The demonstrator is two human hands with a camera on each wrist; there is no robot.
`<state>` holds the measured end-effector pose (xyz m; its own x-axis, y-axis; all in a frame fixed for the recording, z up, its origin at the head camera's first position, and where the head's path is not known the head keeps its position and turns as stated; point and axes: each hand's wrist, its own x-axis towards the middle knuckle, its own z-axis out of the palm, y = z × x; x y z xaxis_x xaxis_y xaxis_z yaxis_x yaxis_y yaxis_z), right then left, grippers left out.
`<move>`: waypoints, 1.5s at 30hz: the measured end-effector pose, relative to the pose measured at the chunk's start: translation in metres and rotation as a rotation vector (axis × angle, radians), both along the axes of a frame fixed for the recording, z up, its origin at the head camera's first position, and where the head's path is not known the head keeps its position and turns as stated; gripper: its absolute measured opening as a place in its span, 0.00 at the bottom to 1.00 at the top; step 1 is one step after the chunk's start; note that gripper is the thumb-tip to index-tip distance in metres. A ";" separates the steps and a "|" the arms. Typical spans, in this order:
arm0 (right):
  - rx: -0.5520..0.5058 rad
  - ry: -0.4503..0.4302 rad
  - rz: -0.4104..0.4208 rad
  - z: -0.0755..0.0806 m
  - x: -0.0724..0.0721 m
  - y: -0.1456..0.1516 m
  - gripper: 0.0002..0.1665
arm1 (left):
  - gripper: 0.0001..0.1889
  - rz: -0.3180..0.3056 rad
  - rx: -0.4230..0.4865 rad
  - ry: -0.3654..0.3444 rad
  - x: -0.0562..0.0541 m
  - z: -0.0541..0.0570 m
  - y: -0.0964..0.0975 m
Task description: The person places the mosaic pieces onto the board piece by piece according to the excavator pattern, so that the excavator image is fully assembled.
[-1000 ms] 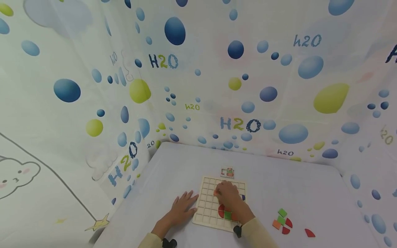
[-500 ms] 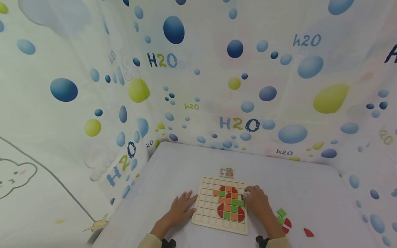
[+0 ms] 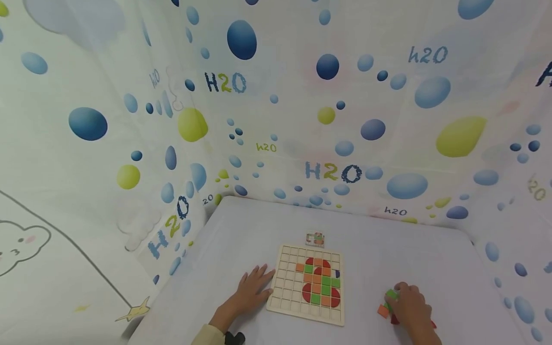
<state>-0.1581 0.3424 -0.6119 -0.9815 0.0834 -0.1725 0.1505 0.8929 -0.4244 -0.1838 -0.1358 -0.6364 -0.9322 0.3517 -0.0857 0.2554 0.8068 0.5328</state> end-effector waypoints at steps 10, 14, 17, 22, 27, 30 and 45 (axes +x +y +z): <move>-0.094 0.056 0.021 -0.006 -0.003 -0.001 0.21 | 0.31 -0.002 0.047 0.034 0.002 -0.003 0.000; -0.133 0.069 0.012 -0.004 -0.004 -0.005 0.24 | 0.31 0.002 0.043 0.022 0.002 -0.003 -0.001; -0.147 0.046 -0.040 -0.003 -0.005 -0.010 0.24 | 0.31 0.001 0.043 0.019 0.002 -0.003 -0.001; -0.130 -0.016 -0.123 -0.003 -0.010 -0.019 0.23 | 0.31 0.016 0.042 -0.002 0.002 -0.002 0.000; -0.121 -0.009 -0.132 -0.005 -0.015 -0.026 0.23 | 0.31 0.003 0.043 -0.018 0.003 0.005 0.000; -0.138 0.020 -0.127 -0.009 -0.019 -0.029 0.25 | 0.31 0.002 0.044 -0.020 0.004 0.008 0.000; -0.135 0.150 -0.109 -0.013 -0.050 -0.075 0.20 | 0.30 0.021 0.009 -0.015 0.002 0.006 0.001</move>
